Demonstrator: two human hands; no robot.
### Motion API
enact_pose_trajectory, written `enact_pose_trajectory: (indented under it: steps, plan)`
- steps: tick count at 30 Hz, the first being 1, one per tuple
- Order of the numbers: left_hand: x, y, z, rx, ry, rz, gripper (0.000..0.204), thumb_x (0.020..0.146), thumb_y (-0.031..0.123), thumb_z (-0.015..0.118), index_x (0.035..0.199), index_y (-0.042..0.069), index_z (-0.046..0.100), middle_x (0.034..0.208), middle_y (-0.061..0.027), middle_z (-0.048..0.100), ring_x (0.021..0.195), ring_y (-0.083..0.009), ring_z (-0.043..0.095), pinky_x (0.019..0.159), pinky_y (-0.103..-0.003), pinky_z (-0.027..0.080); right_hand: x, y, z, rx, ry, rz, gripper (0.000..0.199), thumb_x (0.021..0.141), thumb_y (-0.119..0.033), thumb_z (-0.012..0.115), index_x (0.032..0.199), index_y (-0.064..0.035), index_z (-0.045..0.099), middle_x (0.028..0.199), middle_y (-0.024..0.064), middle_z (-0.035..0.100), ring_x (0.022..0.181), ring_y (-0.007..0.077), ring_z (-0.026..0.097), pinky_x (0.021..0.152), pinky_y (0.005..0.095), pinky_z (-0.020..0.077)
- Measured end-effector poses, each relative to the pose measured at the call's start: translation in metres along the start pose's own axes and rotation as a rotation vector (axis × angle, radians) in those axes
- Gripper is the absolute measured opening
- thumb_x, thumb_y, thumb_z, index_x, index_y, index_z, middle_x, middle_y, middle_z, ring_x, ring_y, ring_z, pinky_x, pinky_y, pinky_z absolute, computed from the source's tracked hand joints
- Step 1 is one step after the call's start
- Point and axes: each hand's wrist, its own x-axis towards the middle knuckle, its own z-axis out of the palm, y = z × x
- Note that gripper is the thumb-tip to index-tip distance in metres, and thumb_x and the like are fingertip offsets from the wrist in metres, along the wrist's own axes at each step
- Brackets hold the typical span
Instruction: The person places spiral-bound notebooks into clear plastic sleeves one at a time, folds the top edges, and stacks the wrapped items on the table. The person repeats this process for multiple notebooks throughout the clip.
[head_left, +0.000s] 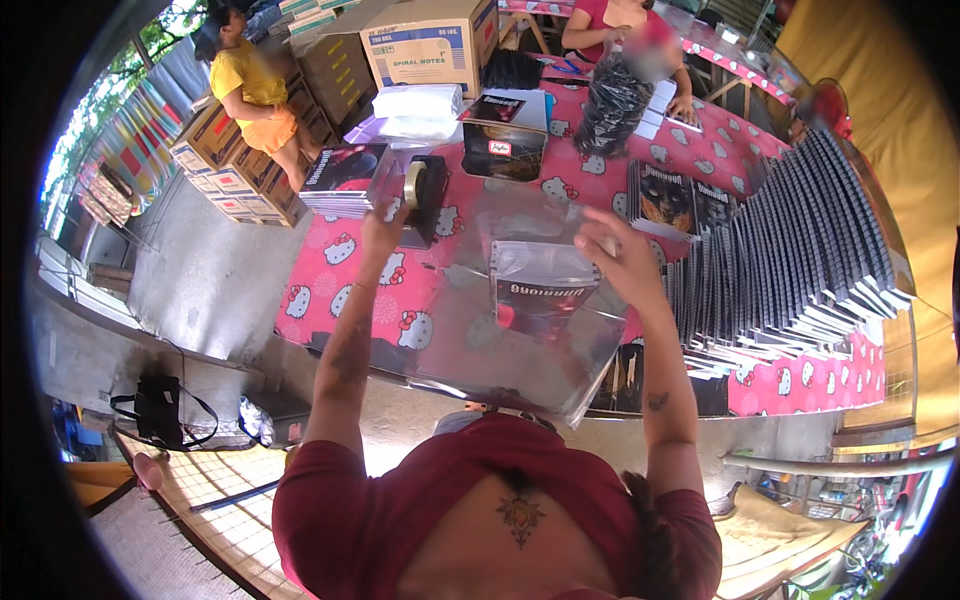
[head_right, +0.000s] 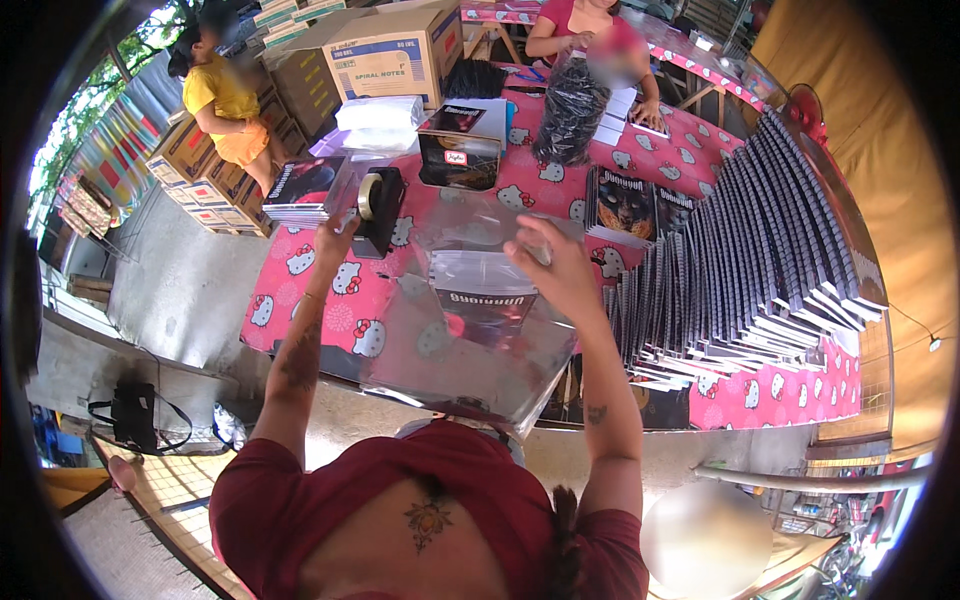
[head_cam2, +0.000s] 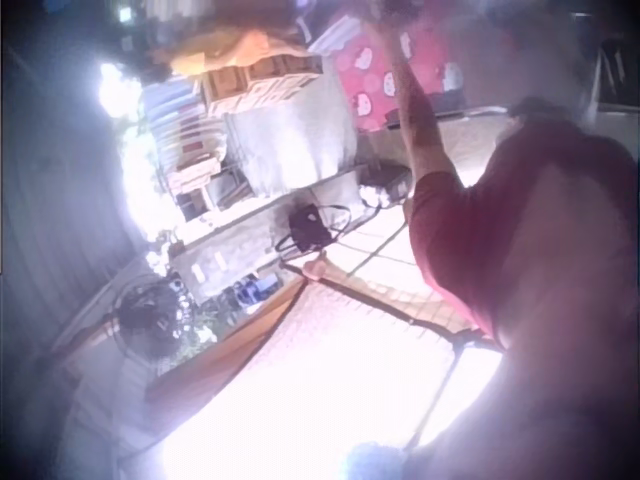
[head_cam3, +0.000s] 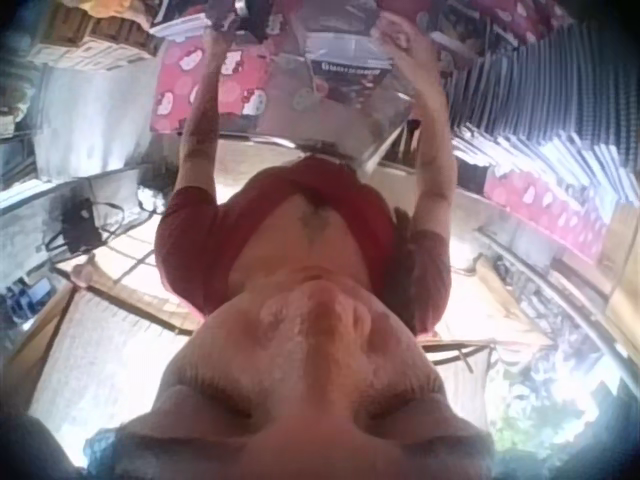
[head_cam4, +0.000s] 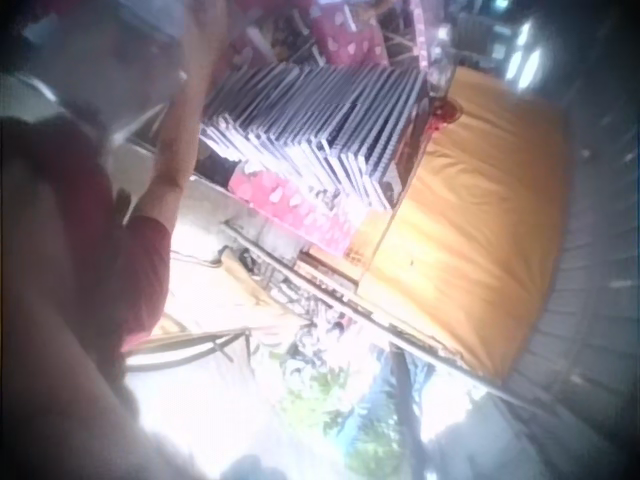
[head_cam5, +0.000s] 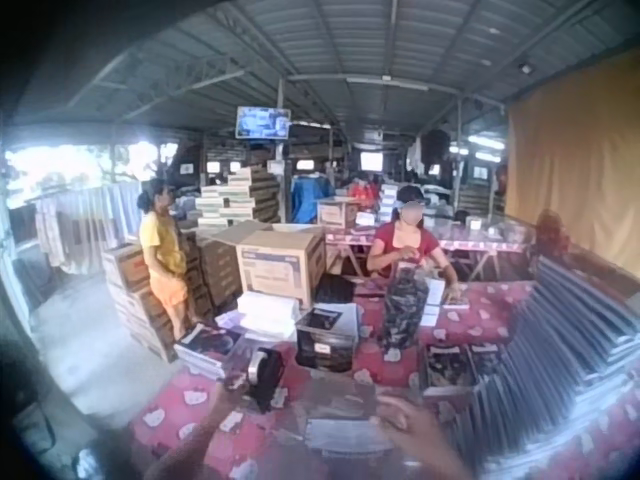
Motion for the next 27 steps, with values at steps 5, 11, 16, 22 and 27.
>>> enact_pose_trajectory:
  steps: [5, 11, 16, 22, 27]
  plan:
    - [0.012, -0.036, 0.019, -0.611, -0.521, -0.544, 0.027, 0.082, 0.027, 0.074, 0.097, 0.004, 0.072, 0.079, -0.0014, 0.064, 0.065, -0.0112, 0.053, 0.063, -0.029, 0.052, 0.023, -0.024, -0.002, -0.118, 0.165, -0.123, 0.034, 0.087, -0.027, 0.069, 0.114, -0.0071, 0.065, 0.102, 0.0139, 0.070, 0.093, 0.0292, 0.068, 0.081, 0.0370, 0.0498]
    - [-0.044, -0.048, 0.023, -1.273, -0.411, -0.908, 0.018, 0.085, 0.020, 0.067, 0.093, 0.005, 0.072, 0.083, -0.0009, 0.067, 0.063, -0.0137, 0.059, 0.046, -0.032, 0.041, 0.011, -0.080, 0.054, -0.481, 0.063, -0.411, 0.027, 0.081, -0.028, 0.073, 0.102, -0.0117, 0.069, 0.093, 0.0092, 0.069, 0.094, 0.0277, 0.064, 0.091, 0.0432, 0.0416]
    - [-0.005, 0.002, -0.018, 0.252, -0.317, -0.005, 0.016, 0.083, 0.022, 0.059, 0.089, 0.013, 0.071, 0.078, -0.0189, 0.068, 0.077, -0.0387, 0.067, 0.068, -0.049, 0.053, 0.007, -0.080, 0.067, -0.594, -0.123, -0.289, 0.030, 0.078, -0.030, 0.075, 0.101, -0.0118, 0.070, 0.093, 0.0048, 0.069, 0.095, 0.0255, 0.064, 0.094, 0.0425, 0.0380]
    - [-0.008, 0.029, -0.021, -0.322, -0.243, -0.176, 0.013, 0.081, 0.017, 0.063, 0.087, 0.010, 0.072, 0.072, -0.0160, 0.069, 0.070, -0.0331, 0.069, 0.064, -0.044, 0.053, 0.001, -0.086, 0.072, -0.635, -0.026, -0.339, 0.031, 0.077, -0.030, 0.075, 0.101, -0.0123, 0.070, 0.092, 0.0044, 0.069, 0.093, 0.0242, 0.064, 0.096, 0.0420, 0.0359]
    - [-0.046, -0.040, 0.015, -0.569, -0.250, -0.580, 0.017, 0.081, 0.018, 0.062, 0.088, 0.005, 0.071, 0.077, -0.0196, 0.069, 0.071, -0.0315, 0.069, 0.063, -0.040, 0.053, -0.002, -0.083, 0.075, -0.627, -0.001, -0.288, 0.033, 0.076, -0.031, 0.076, 0.103, -0.0112, 0.069, 0.092, 0.0049, 0.069, 0.091, 0.0244, 0.065, 0.094, 0.0423, 0.0363]
